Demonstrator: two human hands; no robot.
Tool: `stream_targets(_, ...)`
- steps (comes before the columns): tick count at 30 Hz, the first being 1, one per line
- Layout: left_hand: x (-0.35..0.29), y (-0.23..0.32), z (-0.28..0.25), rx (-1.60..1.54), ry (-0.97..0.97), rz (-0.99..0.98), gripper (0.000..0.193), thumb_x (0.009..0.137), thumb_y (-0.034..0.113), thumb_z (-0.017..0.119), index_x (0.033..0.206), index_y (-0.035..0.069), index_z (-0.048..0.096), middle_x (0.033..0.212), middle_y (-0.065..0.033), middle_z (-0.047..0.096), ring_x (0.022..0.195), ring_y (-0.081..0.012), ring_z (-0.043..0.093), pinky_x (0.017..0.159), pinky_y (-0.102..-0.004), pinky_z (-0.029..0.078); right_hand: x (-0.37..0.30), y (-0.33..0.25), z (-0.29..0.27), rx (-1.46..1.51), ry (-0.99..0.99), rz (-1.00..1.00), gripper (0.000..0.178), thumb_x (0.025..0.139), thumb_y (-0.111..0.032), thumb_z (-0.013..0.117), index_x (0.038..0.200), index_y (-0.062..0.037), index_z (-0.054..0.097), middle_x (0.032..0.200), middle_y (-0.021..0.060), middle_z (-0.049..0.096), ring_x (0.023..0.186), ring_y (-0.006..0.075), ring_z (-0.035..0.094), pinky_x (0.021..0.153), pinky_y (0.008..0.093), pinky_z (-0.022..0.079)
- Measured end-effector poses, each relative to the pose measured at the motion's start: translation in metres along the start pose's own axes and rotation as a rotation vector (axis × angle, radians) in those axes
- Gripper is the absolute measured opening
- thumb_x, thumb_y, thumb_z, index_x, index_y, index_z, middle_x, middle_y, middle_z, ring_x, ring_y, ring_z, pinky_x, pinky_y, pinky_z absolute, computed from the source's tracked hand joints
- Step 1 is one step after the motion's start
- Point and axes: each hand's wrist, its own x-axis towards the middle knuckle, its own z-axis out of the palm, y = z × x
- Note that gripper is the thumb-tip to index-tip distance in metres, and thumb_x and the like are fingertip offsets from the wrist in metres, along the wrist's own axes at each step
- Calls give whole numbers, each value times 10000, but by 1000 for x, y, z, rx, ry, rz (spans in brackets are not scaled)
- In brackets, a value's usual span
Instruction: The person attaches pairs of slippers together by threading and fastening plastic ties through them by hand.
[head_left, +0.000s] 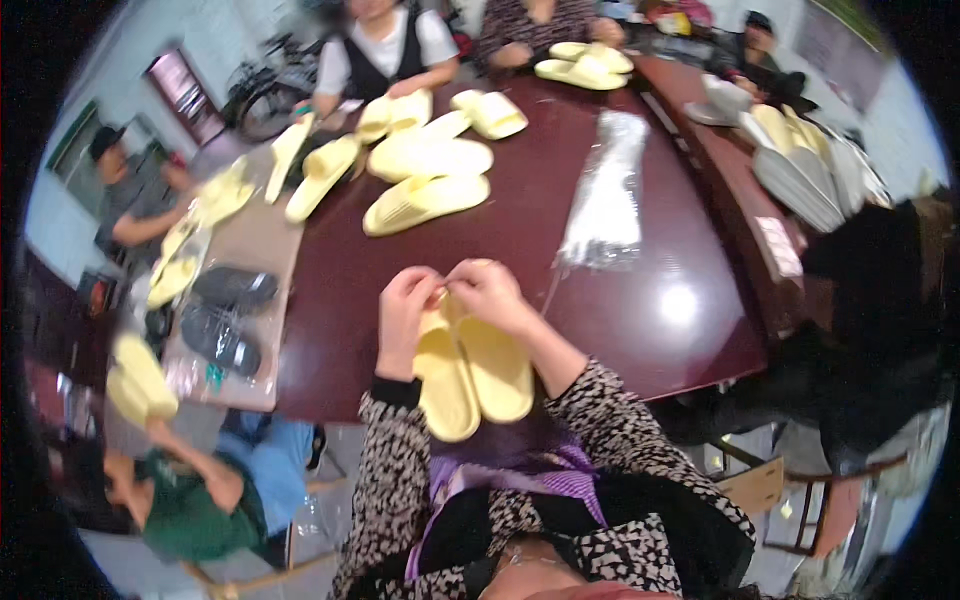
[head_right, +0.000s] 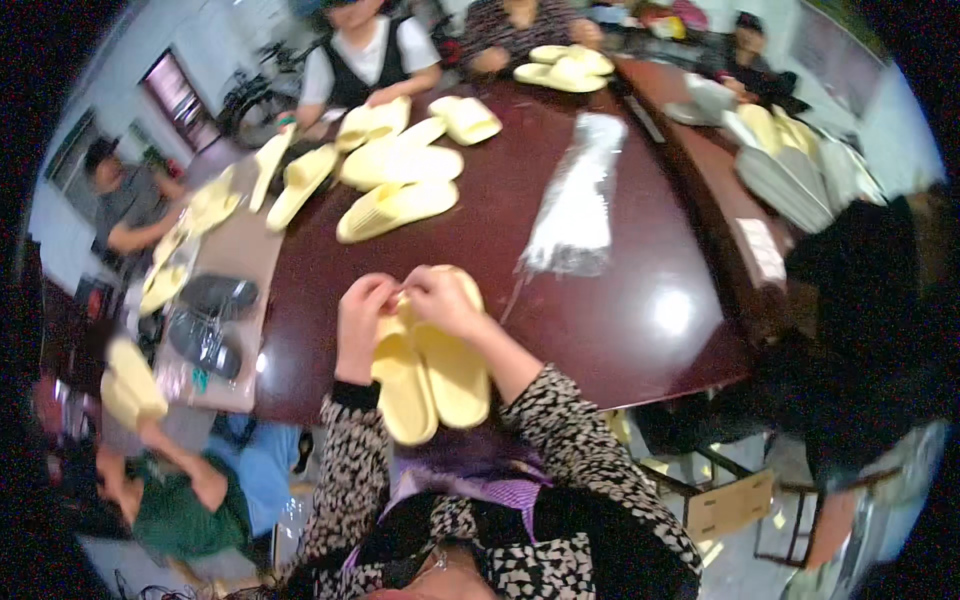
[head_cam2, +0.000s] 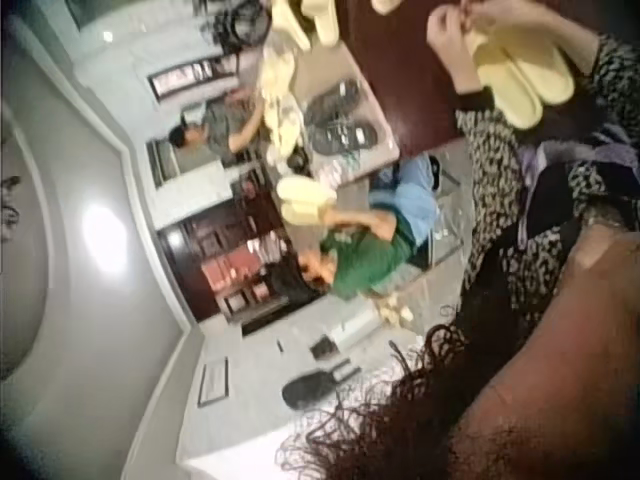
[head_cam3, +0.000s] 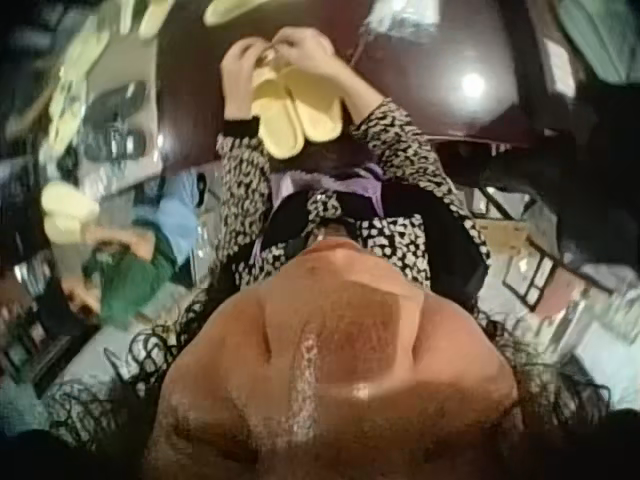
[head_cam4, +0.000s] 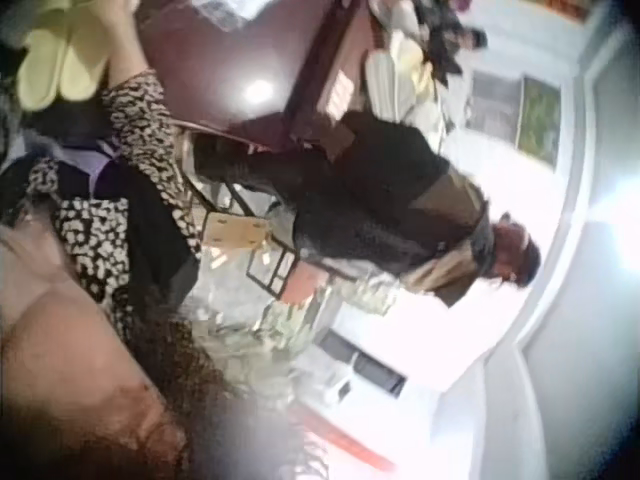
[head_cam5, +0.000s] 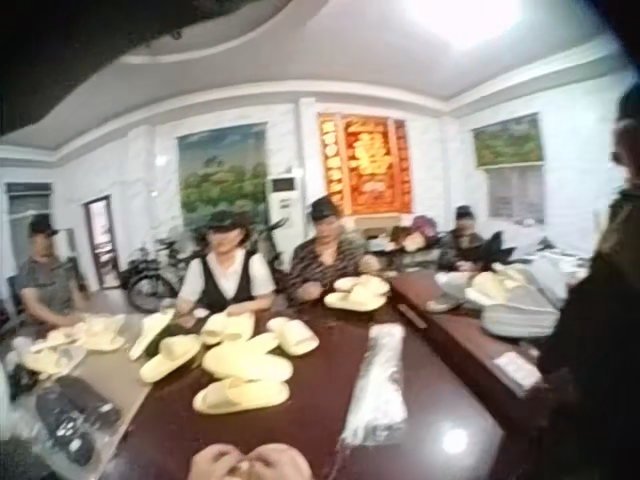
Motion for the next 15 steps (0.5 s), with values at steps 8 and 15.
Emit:
stream_targets(8,5,-12,1,-94,-5,-44,62,877,79,579,858,27,606,737,-1,598,626,-52,545,580,-186,458,0,12,2,56,30,-39,103,773,-67,594,825,3,648,722,148,628,694,231,634,641,313,492)
stream_targets(15,7,-18,-4,-86,-6,-69,55,879,74,579,851,34,605,731,2,604,616,-48,543,578,-180,458,3,15,7,13,79,-129,70,758,-33,586,797,11,623,678,135,604,640,220,613,596,310,478)
